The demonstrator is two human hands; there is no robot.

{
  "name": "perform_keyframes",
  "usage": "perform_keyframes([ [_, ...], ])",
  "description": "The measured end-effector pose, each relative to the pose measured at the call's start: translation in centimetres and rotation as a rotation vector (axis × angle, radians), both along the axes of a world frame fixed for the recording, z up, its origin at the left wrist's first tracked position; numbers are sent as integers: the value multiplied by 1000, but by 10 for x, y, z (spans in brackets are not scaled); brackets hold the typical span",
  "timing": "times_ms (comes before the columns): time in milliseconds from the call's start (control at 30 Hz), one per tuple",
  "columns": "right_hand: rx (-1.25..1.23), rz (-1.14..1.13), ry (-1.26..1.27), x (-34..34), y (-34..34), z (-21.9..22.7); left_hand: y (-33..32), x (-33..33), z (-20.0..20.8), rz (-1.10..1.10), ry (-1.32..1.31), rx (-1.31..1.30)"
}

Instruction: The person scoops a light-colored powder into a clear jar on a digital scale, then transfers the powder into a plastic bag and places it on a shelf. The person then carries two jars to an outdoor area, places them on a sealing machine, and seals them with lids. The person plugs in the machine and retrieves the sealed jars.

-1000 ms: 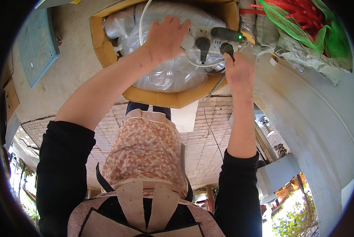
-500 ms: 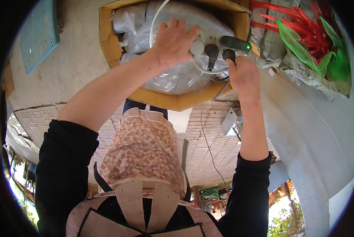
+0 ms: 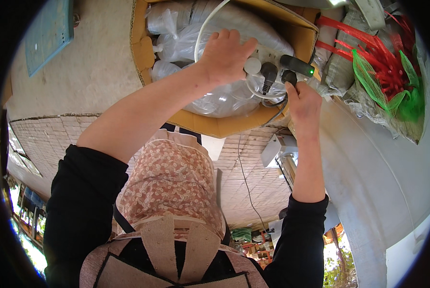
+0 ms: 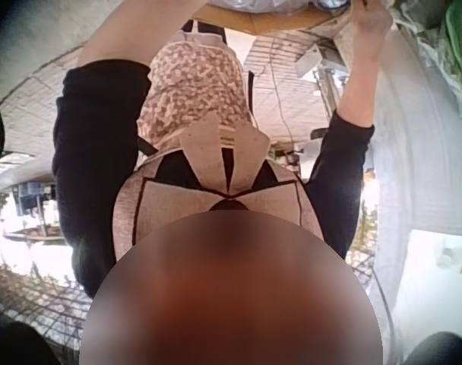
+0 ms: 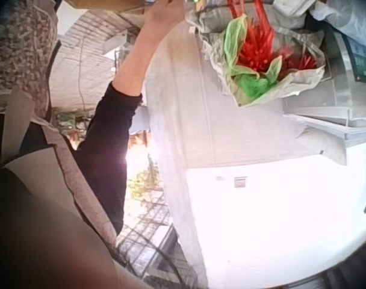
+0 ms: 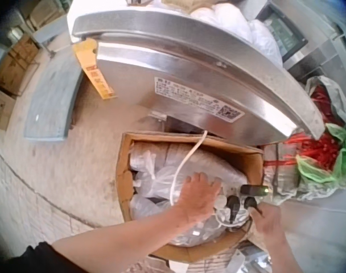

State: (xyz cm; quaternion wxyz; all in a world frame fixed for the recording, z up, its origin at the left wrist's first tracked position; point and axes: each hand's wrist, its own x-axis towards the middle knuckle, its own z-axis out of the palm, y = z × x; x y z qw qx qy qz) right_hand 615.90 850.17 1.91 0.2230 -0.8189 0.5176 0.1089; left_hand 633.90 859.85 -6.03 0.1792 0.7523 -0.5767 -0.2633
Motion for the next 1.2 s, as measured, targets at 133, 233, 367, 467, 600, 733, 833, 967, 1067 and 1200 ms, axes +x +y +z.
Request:
perform_keyframes([
  [133,31,-56,-30,-2,-1,-2,0,0,2,-2,-4,19],
  [233,60,-56,2,-5,-10,-5,-1,-1,2,0,9,37],
  [367,188,-101,84,-6,-19,-5,0,-1,2,12,-39,37],
  [467,264,-131,131,-3,-25,-3,0,-2,1,17,-23,45],
  [600,208,-12,226,2,-26,0,1,-2,-1,38,-8,22],
  [733,211,-37,230,3,-23,2,0,-2,-1,25,19,51],
  [833,207,-55,229,6,-21,2,1,-1,0,21,14,56],
  [967,199,-38,282,14,-22,0,2,-2,0,33,20,27],
  [1067,159,8,301,20,-22,-1,2,-1,1,23,-8,25],
  [1200,75,38,303,23,-14,-3,0,-1,2,7,-12,45],
])
